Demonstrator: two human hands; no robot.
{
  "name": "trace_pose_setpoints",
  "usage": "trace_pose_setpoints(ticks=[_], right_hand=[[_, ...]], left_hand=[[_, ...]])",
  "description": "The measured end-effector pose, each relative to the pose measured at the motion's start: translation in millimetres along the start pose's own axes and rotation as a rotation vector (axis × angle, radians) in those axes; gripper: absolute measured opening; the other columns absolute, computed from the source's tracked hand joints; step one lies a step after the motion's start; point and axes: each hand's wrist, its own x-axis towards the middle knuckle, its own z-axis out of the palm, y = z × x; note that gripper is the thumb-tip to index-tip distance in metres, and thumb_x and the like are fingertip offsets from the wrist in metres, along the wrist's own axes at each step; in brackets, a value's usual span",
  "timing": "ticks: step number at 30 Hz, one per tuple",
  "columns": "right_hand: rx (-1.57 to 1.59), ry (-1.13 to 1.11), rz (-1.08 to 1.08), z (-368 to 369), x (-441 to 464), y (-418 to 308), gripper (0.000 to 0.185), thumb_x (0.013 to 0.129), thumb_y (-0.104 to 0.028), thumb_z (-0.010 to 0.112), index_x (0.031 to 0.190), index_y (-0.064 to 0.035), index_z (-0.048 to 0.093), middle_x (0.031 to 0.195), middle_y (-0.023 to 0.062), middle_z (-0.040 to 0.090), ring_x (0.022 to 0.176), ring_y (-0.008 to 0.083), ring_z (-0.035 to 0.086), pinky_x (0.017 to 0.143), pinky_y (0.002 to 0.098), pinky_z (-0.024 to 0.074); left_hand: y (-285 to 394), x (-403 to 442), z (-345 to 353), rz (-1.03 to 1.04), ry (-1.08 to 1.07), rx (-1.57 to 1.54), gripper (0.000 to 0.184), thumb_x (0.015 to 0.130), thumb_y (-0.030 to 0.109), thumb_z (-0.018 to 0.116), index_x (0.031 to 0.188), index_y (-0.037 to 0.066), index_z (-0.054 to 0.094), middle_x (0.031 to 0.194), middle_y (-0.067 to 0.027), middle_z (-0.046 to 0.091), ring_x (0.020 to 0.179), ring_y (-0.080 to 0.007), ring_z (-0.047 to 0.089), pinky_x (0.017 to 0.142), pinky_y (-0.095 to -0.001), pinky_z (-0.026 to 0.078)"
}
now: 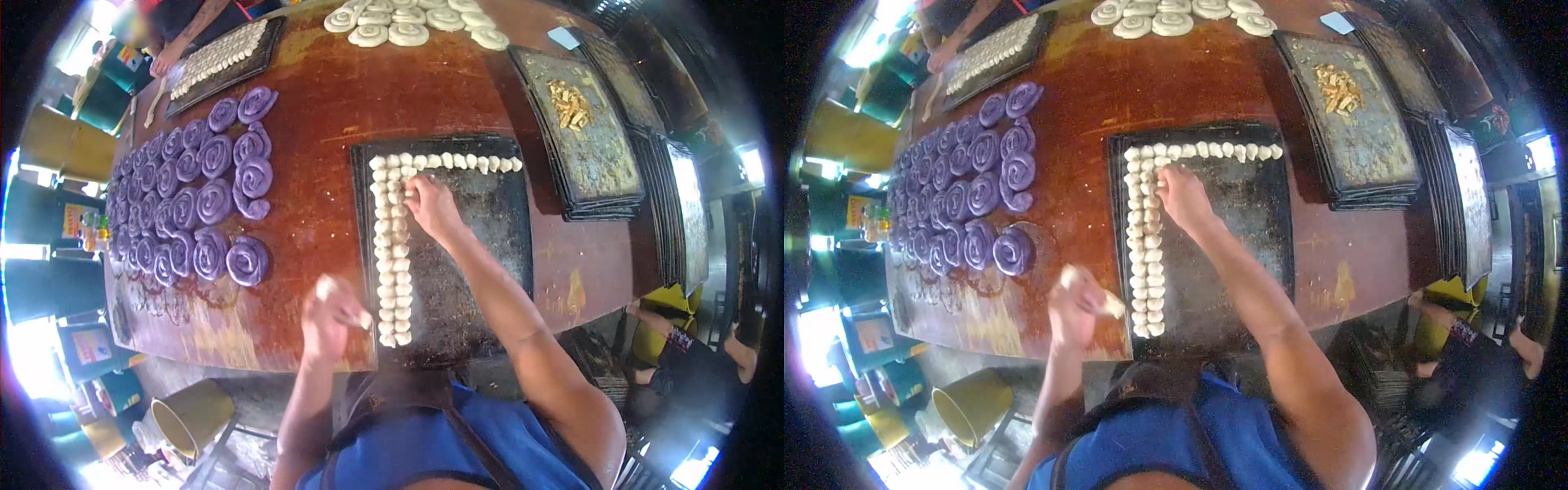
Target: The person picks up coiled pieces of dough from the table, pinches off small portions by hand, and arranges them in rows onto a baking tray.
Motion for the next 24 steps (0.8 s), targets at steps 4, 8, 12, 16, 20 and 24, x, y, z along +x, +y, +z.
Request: trace_pose_setpoints(ticks=[4, 8, 12, 16, 20, 24], right_hand=[[0.095, -0.052, 0.059, -55, -44, -72, 0.042, 0.088, -0.010, 0.062, 0.127, -0.0026, 0.049, 0.117, 0.0200, 0.058, 0.063, 0.0204, 0.065, 0.064, 0.0335, 0.0586], [0.285, -0.223, -0.367, -88, -150, -198, 0.024, 0.082, -0.006, 0.065, 0.106, -0.0064, 0.061, 0.098, 0.0153, 0.065, 0.075, 0.0250, 0.066, 0.071, 0.0364, 0.0524], [0.240, 0.003, -0.120, -48, -154, -214, 0.018, 0.081, -0.005, 0.066, 0.099, -0.0052, 0.065, 0.088, 0.0146, 0.067, 0.074, 0.0231, 0.066, 0.066, 0.0365, 0.0531], [0.114, 0.140, 0.033, -30, -172, -217, 0.014, 0.084, -0.006, 0.063, 0.097, -0.0033, 0.066, 0.086, 0.0178, 0.067, 0.066, 0.0219, 0.065, 0.058, 0.0357, 0.0541], [-0.158, 0.192, 0.009, -56, -146, -226, 0.005, 0.083, -0.005, 0.065, 0.082, -0.0013, 0.061, 0.078, 0.0114, 0.067, 0.058, 0.0180, 0.064, 0.046, 0.0325, 0.0496], [0.639, -0.081, -0.066, -67, -127, -177, 0.017, 0.086, -0.013, 0.065, 0.074, -0.0035, 0.057, 0.064, 0.0051, 0.059, 0.052, 0.0115, 0.055, 0.044, 0.0278, 0.0434]], left_hand=[[17, 15, 23, -0.098, 0.339, 0.107, 0.044, 0.095, 0.038, 0.052, 0.126, 0.007, 0.049, 0.090, -0.0016, 0.059, 0.080, -0.0105, 0.055, 0.061, -0.0283, 0.048], [24, -28, 18, 0.330, -0.349, 0.673, 0.055, 0.097, 0.034, 0.051, 0.141, 0.005, 0.033, 0.093, -0.0053, 0.060, 0.082, -0.0127, 0.055, 0.067, -0.0307, 0.049], [15, -38, -10, -0.236, -0.585, 0.846, 0.051, 0.098, 0.040, 0.046, 0.133, 0.003, 0.045, 0.092, -0.0076, 0.059, 0.082, -0.0134, 0.056, 0.066, -0.0299, 0.049], [21, -27, 3, -0.475, -0.328, 0.263, 0.042, 0.096, 0.020, 0.054, 0.129, -0.005, 0.045, 0.110, -0.0153, 0.061, 0.093, -0.0213, 0.061, 0.076, -0.0316, 0.052], [26, -27, 15, -0.328, -0.604, 0.296, 0.034, 0.093, 0.005, 0.045, 0.127, 0.000, 0.049, 0.090, -0.0069, 0.059, 0.073, -0.0089, 0.053, 0.062, -0.0249, 0.044], [38, -20, 29, 0.101, -0.384, 0.462, 0.034, 0.096, 0.030, 0.039, 0.094, 0.002, 0.058, 0.066, 0.0000, 0.052, 0.060, -0.0092, 0.047, 0.051, -0.0270, 0.037]])
